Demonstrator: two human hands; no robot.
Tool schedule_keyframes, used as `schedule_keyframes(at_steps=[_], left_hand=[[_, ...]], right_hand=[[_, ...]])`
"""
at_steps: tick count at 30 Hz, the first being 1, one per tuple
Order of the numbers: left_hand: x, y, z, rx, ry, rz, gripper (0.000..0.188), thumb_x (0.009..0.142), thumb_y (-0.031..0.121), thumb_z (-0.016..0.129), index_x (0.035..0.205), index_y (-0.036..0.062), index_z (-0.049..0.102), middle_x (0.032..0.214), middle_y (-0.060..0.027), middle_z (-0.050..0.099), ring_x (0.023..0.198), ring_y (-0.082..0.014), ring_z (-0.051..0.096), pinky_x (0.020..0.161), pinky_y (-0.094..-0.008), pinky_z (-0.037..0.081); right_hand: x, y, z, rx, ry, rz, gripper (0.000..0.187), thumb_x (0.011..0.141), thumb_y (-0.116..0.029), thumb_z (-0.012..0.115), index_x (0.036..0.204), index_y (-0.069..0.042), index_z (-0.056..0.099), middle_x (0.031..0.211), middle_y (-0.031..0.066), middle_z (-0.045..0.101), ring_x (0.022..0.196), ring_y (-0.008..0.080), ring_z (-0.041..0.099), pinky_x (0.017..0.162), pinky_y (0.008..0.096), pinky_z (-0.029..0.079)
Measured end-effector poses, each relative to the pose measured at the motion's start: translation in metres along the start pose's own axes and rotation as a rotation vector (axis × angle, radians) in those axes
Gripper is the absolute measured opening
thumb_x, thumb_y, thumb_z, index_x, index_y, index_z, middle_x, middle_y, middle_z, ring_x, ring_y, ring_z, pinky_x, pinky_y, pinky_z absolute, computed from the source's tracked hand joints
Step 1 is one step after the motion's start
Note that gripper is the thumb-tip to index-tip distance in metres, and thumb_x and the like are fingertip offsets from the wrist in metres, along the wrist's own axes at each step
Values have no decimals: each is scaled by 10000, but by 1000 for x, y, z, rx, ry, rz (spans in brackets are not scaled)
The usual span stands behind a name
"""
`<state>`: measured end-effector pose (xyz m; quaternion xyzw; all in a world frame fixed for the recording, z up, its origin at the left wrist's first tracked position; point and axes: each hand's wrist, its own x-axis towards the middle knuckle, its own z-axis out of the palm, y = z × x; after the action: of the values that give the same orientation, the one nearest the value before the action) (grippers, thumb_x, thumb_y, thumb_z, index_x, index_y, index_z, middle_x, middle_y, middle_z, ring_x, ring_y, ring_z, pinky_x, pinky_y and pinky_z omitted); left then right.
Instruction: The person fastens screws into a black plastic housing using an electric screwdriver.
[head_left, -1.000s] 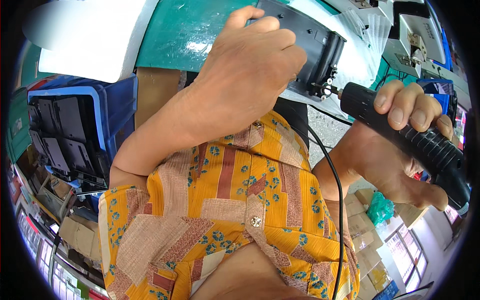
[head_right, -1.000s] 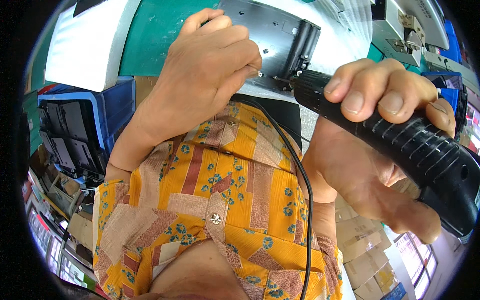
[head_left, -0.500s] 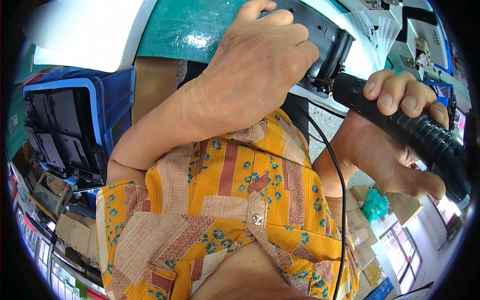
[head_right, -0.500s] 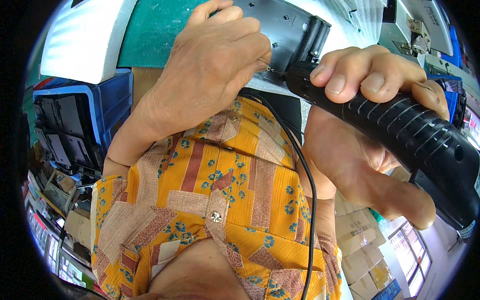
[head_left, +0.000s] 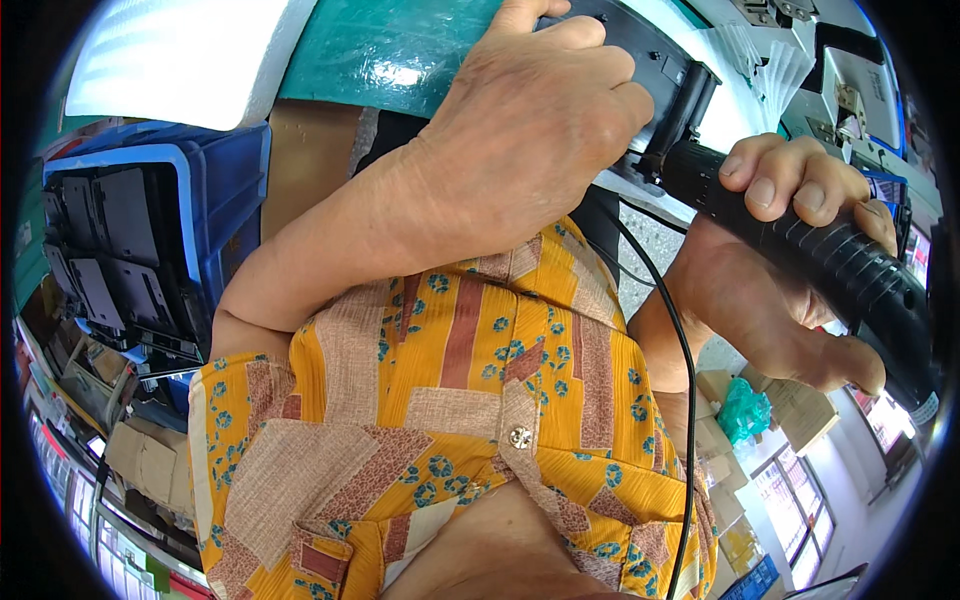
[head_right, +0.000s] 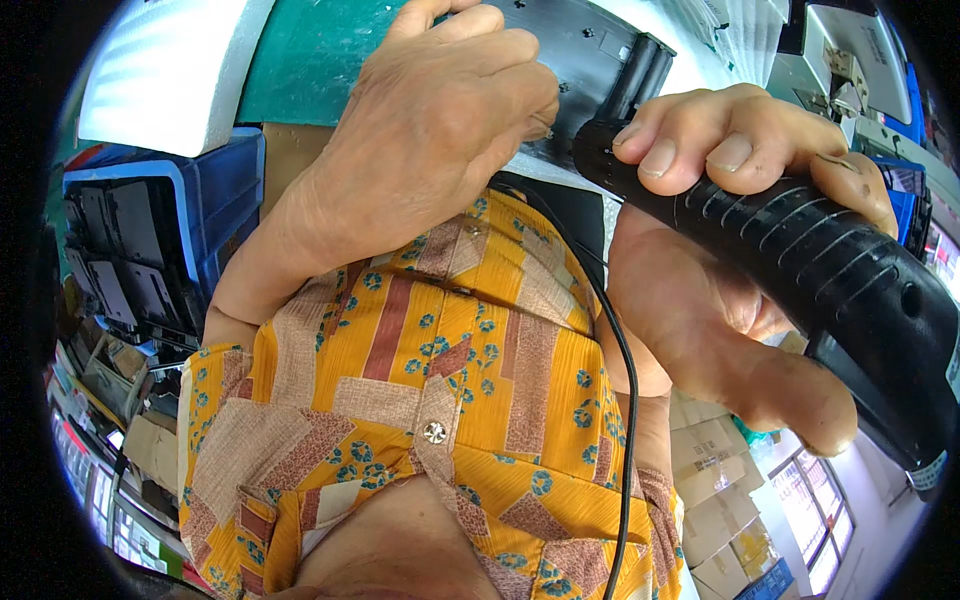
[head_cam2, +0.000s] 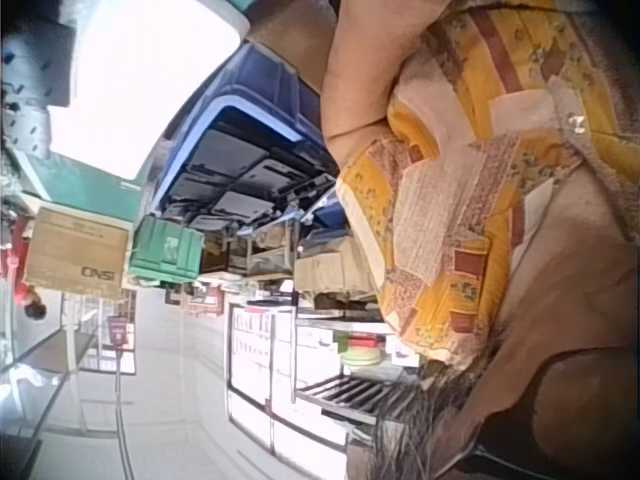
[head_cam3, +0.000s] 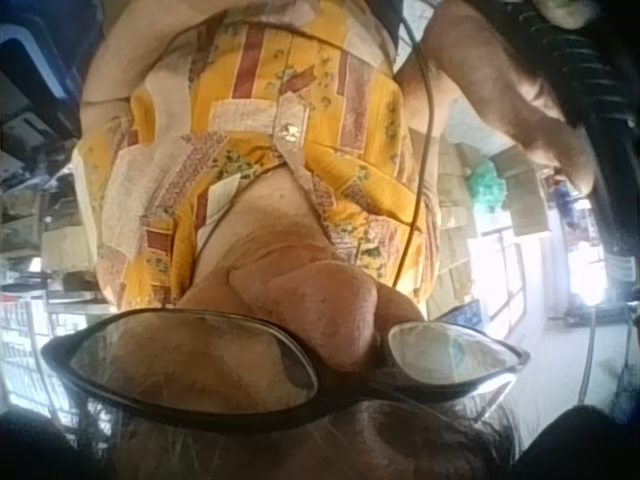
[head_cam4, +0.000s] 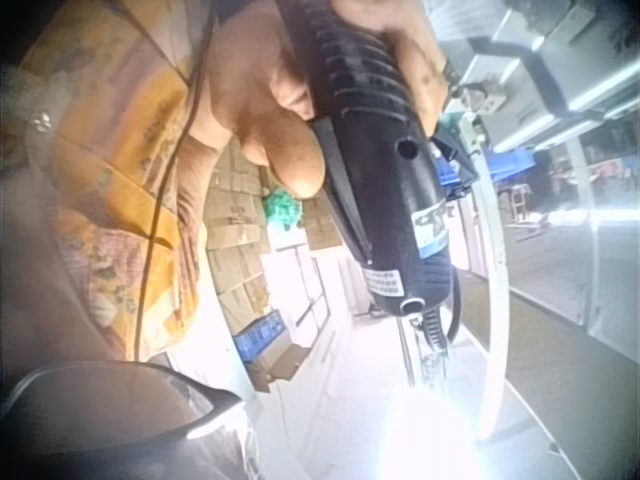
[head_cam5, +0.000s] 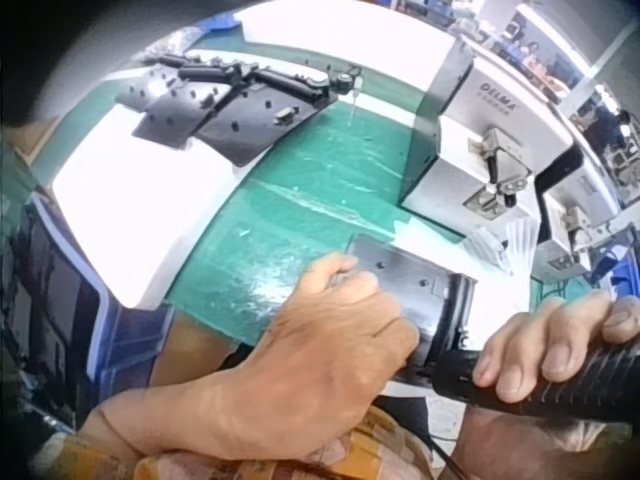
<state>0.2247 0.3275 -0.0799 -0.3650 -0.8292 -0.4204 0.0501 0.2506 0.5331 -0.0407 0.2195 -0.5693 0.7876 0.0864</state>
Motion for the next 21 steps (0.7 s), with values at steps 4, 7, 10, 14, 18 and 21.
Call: schedule_keyframes(at_steps=[4, 7, 10, 14, 18, 21], left_hand=[[2, -1, 4, 28, -6, 16, 100, 821, 125, 602, 889, 53, 603, 867, -114, 542, 904, -307, 555, 1021, -546, 376], [4, -1, 4, 55, -14, 28, 115, 804, 125, 634, 892, 53, 615, 871, -110, 545, 902, -304, 557, 1017, -548, 383], [3, 0, 3, 81, -25, 34, 127, 785, 116, 669, 890, 55, 632, 870, -102, 549, 900, -299, 562, 1015, -548, 392], [4, 0, 4, 74, -13, 48, 97, 772, 92, 667, 858, 62, 634, 851, -94, 556, 898, -297, 571, 1026, -536, 395], [5, -1, 8, 66, 9, 64, 73, 758, 68, 665, 825, 68, 637, 832, -86, 562, 897, -294, 579, 1036, -524, 398], [-3, 2, 6, 124, 42, 23, 62, 748, 51, 663, 801, 73, 638, 817, -80, 567, 896, -293, 585, 1044, -515, 400]], right_hand=[[3, -2, 0, -2, -18, 28, 908, 741, -915, 581, 1238, -160, 670, 1022, 70, 588, 837, 233, 565, 751, 398, 468], [4, -2, -2, -40, -51, 20, 917, 731, -914, 597, 1254, -163, 658, 1020, 65, 586, 840, 234, 566, 752, 397, 468], [6, -1, -2, -56, -79, 8, 925, 725, -911, 610, 1271, -165, 644, 1010, 62, 582, 820, 232, 567, 729, 390, 474], [9, -9, 8, -177, -163, -1, 916, 726, -902, 620, 1269, -164, 634, 987, 58, 575, 785, 218, 566, 694, 381, 482], [1, 3, 5, -77, -18, -21, 930, 720, -904, 617, 1263, -149, 619, 973, 48, 574, 759, 203, 567, 679, 369, 487], [2, 11, 6, -92, -78, -45, 953, 707, -916, 607, 1266, -144, 608, 970, 45, 575, 734, 191, 567, 653, 350, 487]])
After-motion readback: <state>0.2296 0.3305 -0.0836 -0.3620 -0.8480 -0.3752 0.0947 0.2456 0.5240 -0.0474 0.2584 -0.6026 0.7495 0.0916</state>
